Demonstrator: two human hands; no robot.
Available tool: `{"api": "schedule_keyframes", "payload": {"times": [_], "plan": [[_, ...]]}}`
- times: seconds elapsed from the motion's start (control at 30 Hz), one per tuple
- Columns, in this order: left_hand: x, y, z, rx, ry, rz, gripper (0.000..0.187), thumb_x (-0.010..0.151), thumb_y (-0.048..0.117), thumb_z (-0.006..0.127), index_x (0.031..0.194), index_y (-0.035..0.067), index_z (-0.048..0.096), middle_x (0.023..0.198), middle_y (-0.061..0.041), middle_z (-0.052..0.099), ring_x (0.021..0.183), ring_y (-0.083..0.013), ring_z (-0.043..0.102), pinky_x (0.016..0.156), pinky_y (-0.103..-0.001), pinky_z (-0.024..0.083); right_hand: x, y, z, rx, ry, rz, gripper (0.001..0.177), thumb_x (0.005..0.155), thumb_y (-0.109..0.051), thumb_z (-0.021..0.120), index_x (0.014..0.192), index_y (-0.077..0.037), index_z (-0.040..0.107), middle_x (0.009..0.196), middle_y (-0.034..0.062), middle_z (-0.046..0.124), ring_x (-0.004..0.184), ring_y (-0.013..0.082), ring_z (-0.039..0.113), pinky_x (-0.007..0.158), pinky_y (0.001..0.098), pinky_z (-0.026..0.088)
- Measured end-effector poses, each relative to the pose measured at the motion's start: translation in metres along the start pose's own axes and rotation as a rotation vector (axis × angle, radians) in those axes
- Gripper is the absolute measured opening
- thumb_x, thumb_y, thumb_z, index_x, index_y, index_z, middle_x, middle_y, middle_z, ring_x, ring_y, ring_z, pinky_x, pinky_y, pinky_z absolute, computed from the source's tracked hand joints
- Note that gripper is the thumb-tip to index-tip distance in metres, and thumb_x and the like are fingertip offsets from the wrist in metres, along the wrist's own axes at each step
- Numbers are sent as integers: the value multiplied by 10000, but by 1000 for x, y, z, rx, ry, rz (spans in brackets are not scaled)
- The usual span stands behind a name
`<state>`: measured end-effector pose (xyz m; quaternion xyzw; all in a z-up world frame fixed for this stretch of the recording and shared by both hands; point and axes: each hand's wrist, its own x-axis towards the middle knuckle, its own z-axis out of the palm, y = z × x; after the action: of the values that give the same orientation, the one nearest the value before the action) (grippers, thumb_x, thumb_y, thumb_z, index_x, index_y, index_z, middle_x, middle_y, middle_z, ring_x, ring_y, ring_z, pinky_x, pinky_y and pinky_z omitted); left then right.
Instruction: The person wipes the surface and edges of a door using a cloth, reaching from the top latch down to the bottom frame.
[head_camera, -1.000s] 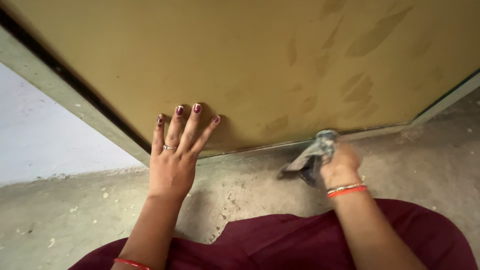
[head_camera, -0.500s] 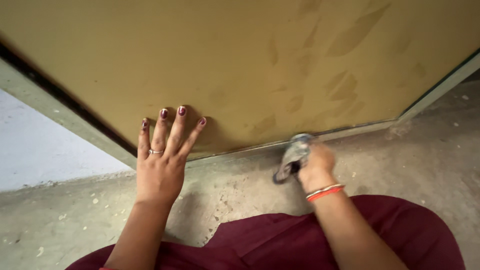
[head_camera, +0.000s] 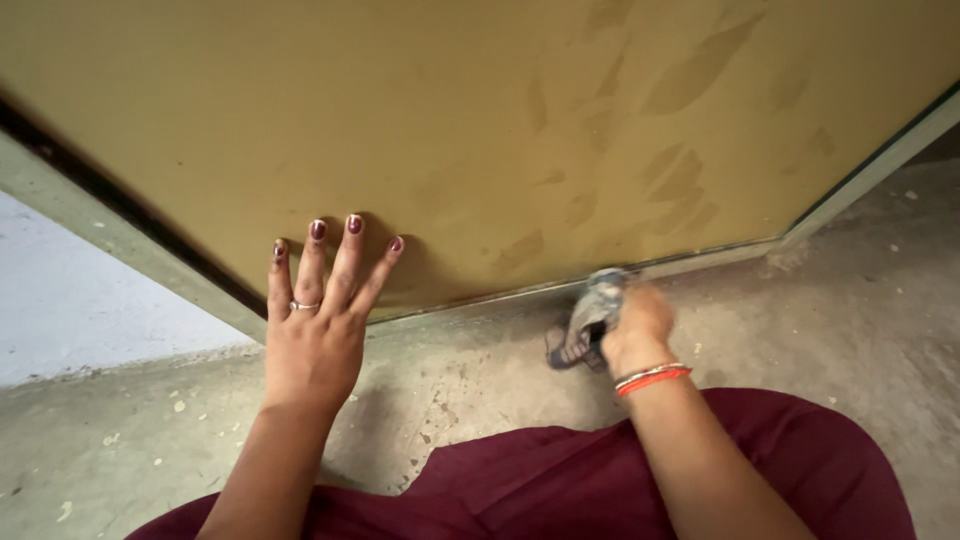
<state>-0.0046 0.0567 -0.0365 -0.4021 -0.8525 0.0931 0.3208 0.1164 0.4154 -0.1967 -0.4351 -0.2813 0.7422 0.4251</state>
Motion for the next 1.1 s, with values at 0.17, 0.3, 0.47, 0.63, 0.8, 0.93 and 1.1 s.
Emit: {"api": "schedule_keyframes", "payload": {"times": [0.17, 0.3, 0.47, 0.63, 0.8, 0.93, 1.1], "plan": [[-1, 0, 0, 63, -15, 2, 796, 943, 73, 579, 1646, 372, 358, 1734, -46, 184, 1585, -334, 170, 1270, -575, 196, -2, 2, -3, -129, -5, -226, 119, 1012, -44, 554, 1112, -91, 597, 866, 5, 647, 669, 118, 603, 556, 285, 512], [3, 4, 4, -54, 46, -15, 761, 942, 81, 576, 1626, 348, 376, 1717, -66, 194, 1568, -359, 176, 1251, -614, 211, -27, 19, 0, -176, -122, 149, 138, 996, -46, 450, 1051, -80, 571, 741, 52, 602, 523, 192, 567, 437, 356, 466], [-1, 0, 0, -58, 24, -3, 755, 956, 75, 570, 1632, 346, 373, 1729, -67, 190, 1583, -352, 160, 1264, -602, 214, 19, 19, -9, 61, -103, 69, 145, 982, 22, 469, 1000, -44, 597, 812, 56, 620, 570, 178, 586, 473, 334, 483], [-3, 0, 1, -19, -15, -2, 778, 941, 75, 569, 1639, 349, 360, 1727, -61, 171, 1578, -355, 144, 1264, -602, 202, 13, 25, -13, -266, -55, -419, 161, 1004, 50, 552, 1058, -72, 642, 960, 40, 666, 724, 86, 625, 611, 294, 533], [0, 4, 8, -24, 27, -8, 782, 947, 75, 571, 1643, 357, 352, 1727, -74, 160, 1578, -371, 124, 1259, -622, 190, -54, 14, 12, -336, -197, 203, 136, 993, -58, 477, 997, -136, 588, 746, 65, 599, 507, 168, 535, 420, 359, 430], [-2, 3, 7, -52, 9, -3, 784, 959, 78, 569, 1652, 360, 334, 1735, -71, 151, 1582, -370, 112, 1263, -621, 181, -82, 0, 26, -229, -71, 299, 141, 997, -124, 445, 1012, -180, 574, 699, 64, 608, 496, 177, 521, 411, 364, 434], [-3, 1, 7, -24, -49, -10, 813, 930, 79, 572, 1644, 376, 321, 1731, -53, 149, 1578, -358, 105, 1255, -614, 175, -65, -22, 24, -42, -200, -261, 192, 1007, 15, 472, 1113, -61, 613, 882, 10, 664, 680, 105, 627, 592, 252, 516]]}}
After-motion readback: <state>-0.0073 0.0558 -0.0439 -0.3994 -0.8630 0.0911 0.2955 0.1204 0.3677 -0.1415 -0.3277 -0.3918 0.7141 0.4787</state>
